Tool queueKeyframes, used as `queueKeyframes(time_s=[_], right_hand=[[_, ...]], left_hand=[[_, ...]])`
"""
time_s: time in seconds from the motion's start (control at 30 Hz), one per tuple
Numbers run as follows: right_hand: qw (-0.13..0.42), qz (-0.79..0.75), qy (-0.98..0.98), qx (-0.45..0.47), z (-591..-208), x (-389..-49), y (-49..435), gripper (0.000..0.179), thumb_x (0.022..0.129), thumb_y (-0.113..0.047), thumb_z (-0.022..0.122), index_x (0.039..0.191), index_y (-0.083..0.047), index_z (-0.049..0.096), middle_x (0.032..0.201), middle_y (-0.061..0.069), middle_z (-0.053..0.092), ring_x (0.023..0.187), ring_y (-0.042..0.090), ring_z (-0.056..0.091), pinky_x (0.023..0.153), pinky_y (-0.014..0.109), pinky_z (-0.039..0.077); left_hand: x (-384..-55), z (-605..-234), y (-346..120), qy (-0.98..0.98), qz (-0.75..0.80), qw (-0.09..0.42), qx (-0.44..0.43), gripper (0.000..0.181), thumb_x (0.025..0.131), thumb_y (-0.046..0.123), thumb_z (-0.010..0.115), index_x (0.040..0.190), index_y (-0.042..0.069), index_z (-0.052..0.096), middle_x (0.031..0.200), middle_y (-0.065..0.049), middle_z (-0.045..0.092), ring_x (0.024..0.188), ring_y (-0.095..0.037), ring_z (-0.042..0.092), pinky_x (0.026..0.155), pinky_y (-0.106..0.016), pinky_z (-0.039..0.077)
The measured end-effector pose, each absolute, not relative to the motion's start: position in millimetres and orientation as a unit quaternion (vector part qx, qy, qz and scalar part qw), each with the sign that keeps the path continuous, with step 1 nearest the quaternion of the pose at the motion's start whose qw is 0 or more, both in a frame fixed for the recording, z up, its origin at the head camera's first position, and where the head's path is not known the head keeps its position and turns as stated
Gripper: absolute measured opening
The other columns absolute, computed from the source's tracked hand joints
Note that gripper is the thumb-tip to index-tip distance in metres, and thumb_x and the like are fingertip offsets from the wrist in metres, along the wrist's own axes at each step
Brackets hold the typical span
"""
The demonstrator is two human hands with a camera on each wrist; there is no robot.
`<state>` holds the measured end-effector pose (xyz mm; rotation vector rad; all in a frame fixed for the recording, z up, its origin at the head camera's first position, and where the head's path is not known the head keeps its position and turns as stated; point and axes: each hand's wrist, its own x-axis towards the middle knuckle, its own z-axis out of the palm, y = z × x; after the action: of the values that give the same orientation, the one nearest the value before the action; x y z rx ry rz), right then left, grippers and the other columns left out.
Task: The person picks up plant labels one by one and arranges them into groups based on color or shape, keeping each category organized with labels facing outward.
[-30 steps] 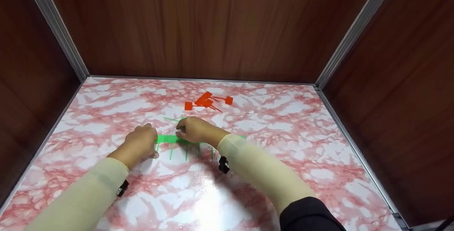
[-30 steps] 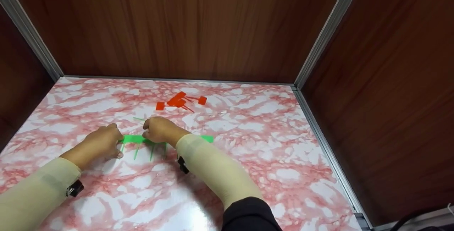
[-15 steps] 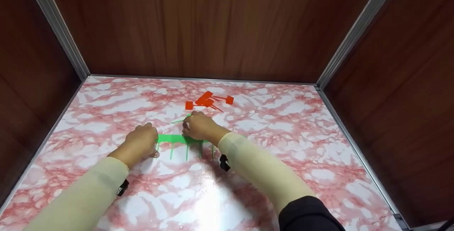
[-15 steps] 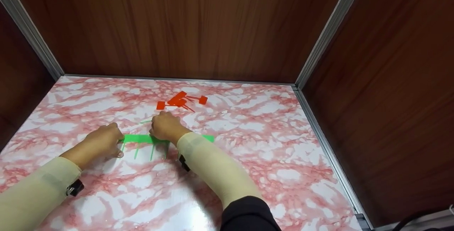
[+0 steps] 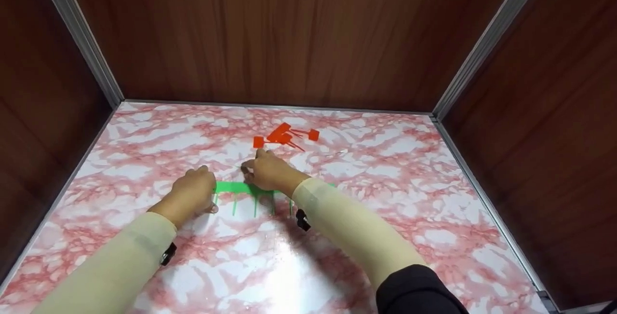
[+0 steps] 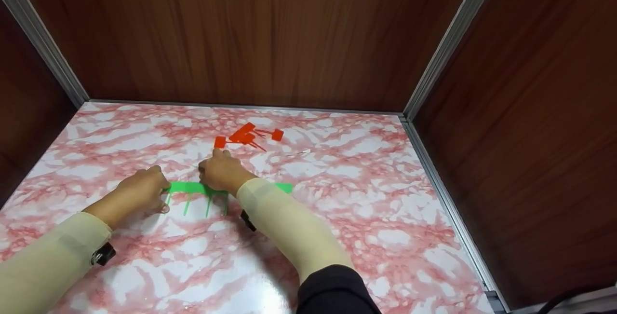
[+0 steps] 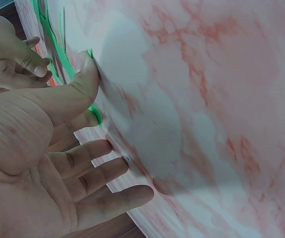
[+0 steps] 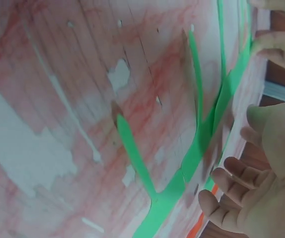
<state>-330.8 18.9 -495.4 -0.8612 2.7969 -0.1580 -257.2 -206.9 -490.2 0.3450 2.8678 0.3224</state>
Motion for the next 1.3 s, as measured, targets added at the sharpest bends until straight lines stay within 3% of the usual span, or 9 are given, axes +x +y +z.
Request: queueKeyframes(time_s=[0.1,0.37,0.53,0.63,0.8,1.03,1.17,1.3], right_hand=[[0.106,-0.043,0.948,-0.297,-497,-329,19,0.039,0.119,-0.04,0.06,0.154,-0.028,0.071,0.142,0.013,0.061,0.128,0.029,0.058,0.108,0.045,0.059],[0.083,-0.049,0.958,-0.27,-498,-333,22,0.031,0.116,-0.038,0.064,0.127,-0.014,0.082,0.129,0.008,0.067,0.116,0.025,0.062,0.106,0.04,0.061],[0.072,-0.085,0.971,-0.21,-498,-337,22,0.026,0.111,-0.03,0.071,0.107,-0.006,0.082,0.114,0.008,0.073,0.096,0.024,0.066,0.09,0.039,0.062],[0.074,-0.097,0.977,-0.175,-497,-340,21,0.019,0.11,-0.025,0.073,0.109,-0.007,0.079,0.11,0.008,0.073,0.09,0.024,0.065,0.086,0.038,0.062],[0.073,-0.098,0.985,-0.125,-497,-347,16,0.023,0.11,-0.027,0.073,0.12,-0.006,0.079,0.115,0.01,0.076,0.095,0.026,0.069,0.094,0.039,0.066],[0.097,-0.115,0.985,-0.079,-498,-357,12,0.011,0.104,-0.011,0.079,0.115,-0.008,0.081,0.109,0.005,0.078,0.098,0.023,0.072,0.099,0.037,0.066],[0.087,-0.144,0.982,-0.084,-499,-359,15,0.008,0.107,-0.01,0.076,0.113,-0.009,0.081,0.104,0.006,0.078,0.096,0.025,0.073,0.096,0.037,0.066],[0.071,-0.141,0.983,-0.092,-501,-361,17,0.01,0.108,-0.007,0.071,0.109,-0.009,0.081,0.102,0.007,0.079,0.092,0.026,0.073,0.09,0.037,0.066]], left_hand=[[-257,-490,-207,0.98,0.109,0.12,0.118,0.037,0.083,0.024,0.104,0.104,0.004,0.081,0.121,-0.024,0.064,0.11,-0.047,0.064,0.088,-0.063,0.062],[-258,-488,-207,0.979,0.105,0.127,0.118,0.04,0.082,0.025,0.104,0.107,0.004,0.081,0.13,-0.029,0.065,0.115,-0.051,0.064,0.091,-0.065,0.063],[-257,-487,-208,0.978,0.109,0.141,0.108,0.044,0.084,0.025,0.102,0.116,0.002,0.082,0.142,-0.033,0.062,0.125,-0.055,0.062,0.098,-0.067,0.062],[-258,-488,-207,0.978,0.111,0.143,0.106,0.04,0.085,0.024,0.102,0.111,0.003,0.082,0.147,-0.036,0.061,0.127,-0.056,0.062,0.097,-0.066,0.062],[-259,-489,-206,0.977,0.113,0.139,0.112,0.031,0.085,0.023,0.102,0.099,0.005,0.081,0.149,-0.038,0.06,0.126,-0.057,0.062,0.093,-0.064,0.062],[-260,-488,-203,0.978,0.11,0.139,0.113,0.029,0.086,0.022,0.101,0.098,0.006,0.081,0.165,-0.043,0.048,0.138,-0.064,0.057,0.097,-0.065,0.061],[-258,-488,-205,0.978,0.108,0.141,0.111,0.035,0.084,0.023,0.103,0.104,0.005,0.081,0.161,-0.042,0.051,0.137,-0.062,0.058,0.096,-0.064,0.062],[-258,-488,-206,0.978,0.107,0.141,0.11,0.037,0.083,0.025,0.103,0.105,0.005,0.081,0.143,-0.034,0.06,0.123,-0.054,0.062,0.091,-0.061,0.062]])
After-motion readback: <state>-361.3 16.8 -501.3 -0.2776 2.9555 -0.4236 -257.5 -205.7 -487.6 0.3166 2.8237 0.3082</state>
